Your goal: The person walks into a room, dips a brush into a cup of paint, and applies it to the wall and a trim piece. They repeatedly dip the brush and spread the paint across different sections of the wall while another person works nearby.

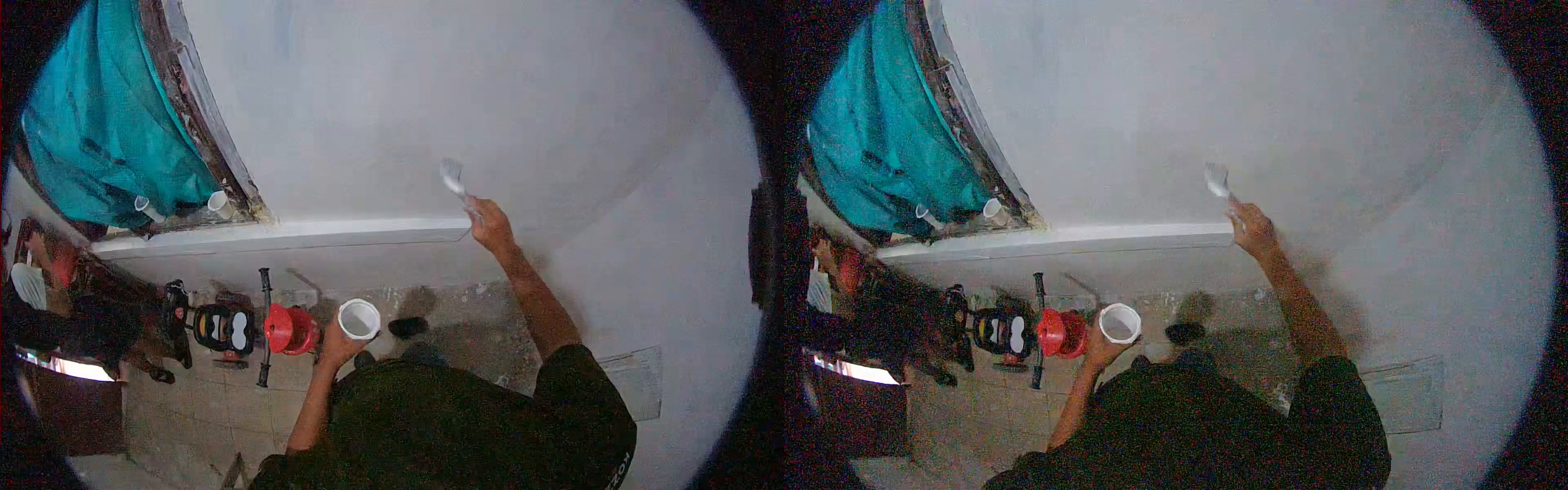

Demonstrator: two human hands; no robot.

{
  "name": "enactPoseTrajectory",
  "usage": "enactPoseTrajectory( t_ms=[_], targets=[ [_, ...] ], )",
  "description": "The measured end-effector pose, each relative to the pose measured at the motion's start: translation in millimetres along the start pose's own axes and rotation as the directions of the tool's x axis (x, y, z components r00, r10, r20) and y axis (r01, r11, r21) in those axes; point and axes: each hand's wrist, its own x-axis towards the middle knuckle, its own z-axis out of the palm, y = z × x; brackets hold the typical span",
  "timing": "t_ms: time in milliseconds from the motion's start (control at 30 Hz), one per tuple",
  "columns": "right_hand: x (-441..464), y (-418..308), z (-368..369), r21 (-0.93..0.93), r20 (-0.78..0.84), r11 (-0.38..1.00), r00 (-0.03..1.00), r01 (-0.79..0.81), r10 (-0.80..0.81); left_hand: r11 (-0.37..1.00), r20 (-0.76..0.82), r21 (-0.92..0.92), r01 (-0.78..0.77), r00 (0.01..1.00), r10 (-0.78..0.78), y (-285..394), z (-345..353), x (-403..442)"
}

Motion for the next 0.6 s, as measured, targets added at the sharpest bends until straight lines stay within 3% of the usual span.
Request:
enactPoseTrajectory(
  t_ms=[33,100,167,267,333,400,467,600],
  targets=[
    [-6,-3,7,0.067,0.093,0.992,0.991,-0.105,0.098,1.000,0.016,0.018,-0.005,1.000,0.005,1,0,0],
    [-10,-1,15,0.059,0.127,0.994,0.988,-0.091,0.083,0.999,0.040,0.037,-0.008,0.999,0.006,-5,1,-1],
    [-3,-2,13,0.053,0.160,0.996,0.985,-0.074,0.064,0.994,0.050,0.042,-0.104,0.994,0.101,-22,3,3],
    [35,-12,-23,-0.054,0.293,0.982,0.938,-0.179,0.187,0.993,0.019,0.012,-0.120,0.993,0.119,-4,-5,4],
    [61,0,-46,-0.087,0.141,0.991,0.986,0.104,-0.091,0.993,0.017,-0.020,-0.114,0.993,0.114,-15,0,5],
    [97,-11,-84,-0.291,0.033,0.953,0.996,0.085,-0.078,0.993,0.014,-0.054,-0.106,0.994,0.107,-18,2,5],
    [131,-27,-124,-0.157,-0.168,0.984,0.980,0.083,-0.110,0.999,0.036,0.027,-0.044,0.998,0.043,-11,-5,2],
    [179,-50,-187,-0.342,-0.437,0.938,0.874,0.055,-0.210,0.995,0.027,0.100,-0.020,0.999,0.017,-4,-6,2]
  ],
)
